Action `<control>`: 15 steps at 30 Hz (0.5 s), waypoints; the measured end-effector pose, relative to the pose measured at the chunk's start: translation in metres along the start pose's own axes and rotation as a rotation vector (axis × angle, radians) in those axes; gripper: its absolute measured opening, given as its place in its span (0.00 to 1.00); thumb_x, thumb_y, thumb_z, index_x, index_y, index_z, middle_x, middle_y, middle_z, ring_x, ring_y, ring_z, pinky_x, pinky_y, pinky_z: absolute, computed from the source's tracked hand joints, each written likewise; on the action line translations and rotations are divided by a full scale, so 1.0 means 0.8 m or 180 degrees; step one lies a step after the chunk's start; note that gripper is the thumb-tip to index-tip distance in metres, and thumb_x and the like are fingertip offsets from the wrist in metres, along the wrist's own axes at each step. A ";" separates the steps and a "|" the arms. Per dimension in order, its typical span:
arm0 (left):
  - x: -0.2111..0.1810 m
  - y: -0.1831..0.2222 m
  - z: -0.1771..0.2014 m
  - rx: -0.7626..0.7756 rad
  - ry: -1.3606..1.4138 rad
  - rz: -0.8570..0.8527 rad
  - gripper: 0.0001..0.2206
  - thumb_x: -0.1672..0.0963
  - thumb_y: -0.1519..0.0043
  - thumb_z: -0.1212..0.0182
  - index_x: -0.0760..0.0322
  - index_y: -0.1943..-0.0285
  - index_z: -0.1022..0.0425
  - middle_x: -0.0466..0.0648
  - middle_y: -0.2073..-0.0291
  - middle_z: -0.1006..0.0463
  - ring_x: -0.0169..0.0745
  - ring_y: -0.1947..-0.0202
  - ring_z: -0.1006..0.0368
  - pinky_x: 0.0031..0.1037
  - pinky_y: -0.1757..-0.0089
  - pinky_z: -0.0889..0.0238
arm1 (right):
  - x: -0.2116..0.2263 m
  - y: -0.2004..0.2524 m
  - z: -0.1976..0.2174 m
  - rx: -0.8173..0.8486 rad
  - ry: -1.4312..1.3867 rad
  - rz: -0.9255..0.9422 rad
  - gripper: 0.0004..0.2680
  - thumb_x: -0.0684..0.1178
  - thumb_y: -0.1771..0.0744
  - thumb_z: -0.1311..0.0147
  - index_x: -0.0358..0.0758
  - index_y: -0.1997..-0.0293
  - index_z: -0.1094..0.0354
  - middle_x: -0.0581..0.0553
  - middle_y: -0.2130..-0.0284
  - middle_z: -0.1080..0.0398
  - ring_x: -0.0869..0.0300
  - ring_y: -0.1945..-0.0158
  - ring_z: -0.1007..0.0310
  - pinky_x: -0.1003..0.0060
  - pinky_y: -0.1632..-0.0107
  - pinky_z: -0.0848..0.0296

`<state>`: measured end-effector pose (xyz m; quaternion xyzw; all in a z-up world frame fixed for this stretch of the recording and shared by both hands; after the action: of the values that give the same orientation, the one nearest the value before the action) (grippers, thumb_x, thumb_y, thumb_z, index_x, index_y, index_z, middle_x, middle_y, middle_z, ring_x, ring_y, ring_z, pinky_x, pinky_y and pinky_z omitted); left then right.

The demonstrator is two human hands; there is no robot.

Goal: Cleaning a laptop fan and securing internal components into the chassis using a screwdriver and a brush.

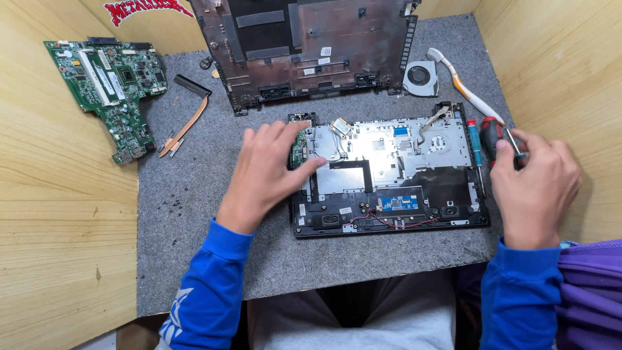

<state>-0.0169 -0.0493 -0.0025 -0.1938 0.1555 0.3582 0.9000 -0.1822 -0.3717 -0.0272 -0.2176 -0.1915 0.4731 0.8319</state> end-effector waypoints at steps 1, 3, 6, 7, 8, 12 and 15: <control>-0.008 0.000 -0.006 -0.0060 -0.0143 -0.0009 0.26 0.44 0.41 0.50 0.63 0.41 0.35 0.49 0.62 0.29 0.41 0.64 0.36 0.37 0.59 0.47 | 0.002 -0.012 -0.005 -0.0027 0.0058 0.0160 0.08 0.47 0.33 0.40 0.40 0.50 0.22 0.38 0.69 0.29 0.45 0.64 0.30 0.51 0.62 0.35; -0.018 0.001 -0.014 -0.0114 -0.0295 0.0004 0.28 0.43 0.41 0.49 0.65 0.40 0.36 0.50 0.64 0.32 0.43 0.66 0.38 0.34 0.63 0.47 | 0.007 -0.039 -0.019 -0.0041 0.0099 0.0332 0.08 0.47 0.32 0.40 0.41 0.50 0.21 0.38 0.68 0.30 0.45 0.64 0.31 0.52 0.63 0.35; -0.026 0.006 -0.014 -0.0146 -0.0042 0.0160 0.27 0.47 0.42 0.44 0.66 0.39 0.40 0.52 0.62 0.39 0.48 0.64 0.41 0.35 0.63 0.46 | 0.020 -0.079 -0.051 0.0297 0.0199 0.0459 0.11 0.49 0.32 0.44 0.38 0.47 0.25 0.32 0.61 0.27 0.42 0.56 0.34 0.51 0.56 0.39; -0.028 0.007 -0.011 -0.0069 0.0308 0.0329 0.27 0.50 0.42 0.44 0.67 0.38 0.43 0.52 0.61 0.41 0.49 0.63 0.41 0.37 0.60 0.44 | 0.023 -0.086 -0.064 0.0631 0.0524 0.0454 0.08 0.51 0.33 0.45 0.43 0.52 0.24 0.35 0.65 0.26 0.43 0.57 0.33 0.51 0.56 0.43; -0.031 0.009 -0.008 0.0026 0.0659 0.0493 0.27 0.52 0.41 0.43 0.68 0.37 0.46 0.53 0.60 0.43 0.49 0.61 0.42 0.39 0.57 0.42 | 0.026 -0.091 -0.078 0.0976 0.0850 0.0438 0.07 0.53 0.33 0.46 0.47 0.58 0.23 0.38 0.70 0.25 0.44 0.58 0.33 0.52 0.55 0.48; -0.022 0.005 0.004 0.0022 0.0844 0.0619 0.24 0.55 0.42 0.44 0.66 0.37 0.45 0.54 0.56 0.41 0.60 0.64 0.32 0.43 0.61 0.39 | 0.024 -0.101 -0.104 0.0607 0.0868 0.0405 0.06 0.46 0.39 0.46 0.45 0.63 0.24 0.37 0.73 0.26 0.42 0.64 0.29 0.51 0.66 0.33; -0.020 0.005 0.011 0.0252 0.0921 0.0722 0.23 0.57 0.41 0.44 0.67 0.38 0.44 0.53 0.58 0.41 0.46 0.79 0.35 0.38 0.69 0.40 | 0.027 -0.098 -0.090 0.0359 0.0878 0.0361 0.04 0.47 0.34 0.43 0.40 0.62 0.28 0.40 0.72 0.27 0.48 0.69 0.27 0.55 0.65 0.36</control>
<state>-0.0294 -0.0520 0.0105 -0.1889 0.3181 0.4194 0.8290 -0.0788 -0.4019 -0.0423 -0.2440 -0.0359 0.4950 0.8332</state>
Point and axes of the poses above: each hand's wrist, its own y-axis away from the middle knuckle, its own z-axis out of the back of the hand, x = y × z, the point moved 2 cm from there along -y, towards the middle knuckle
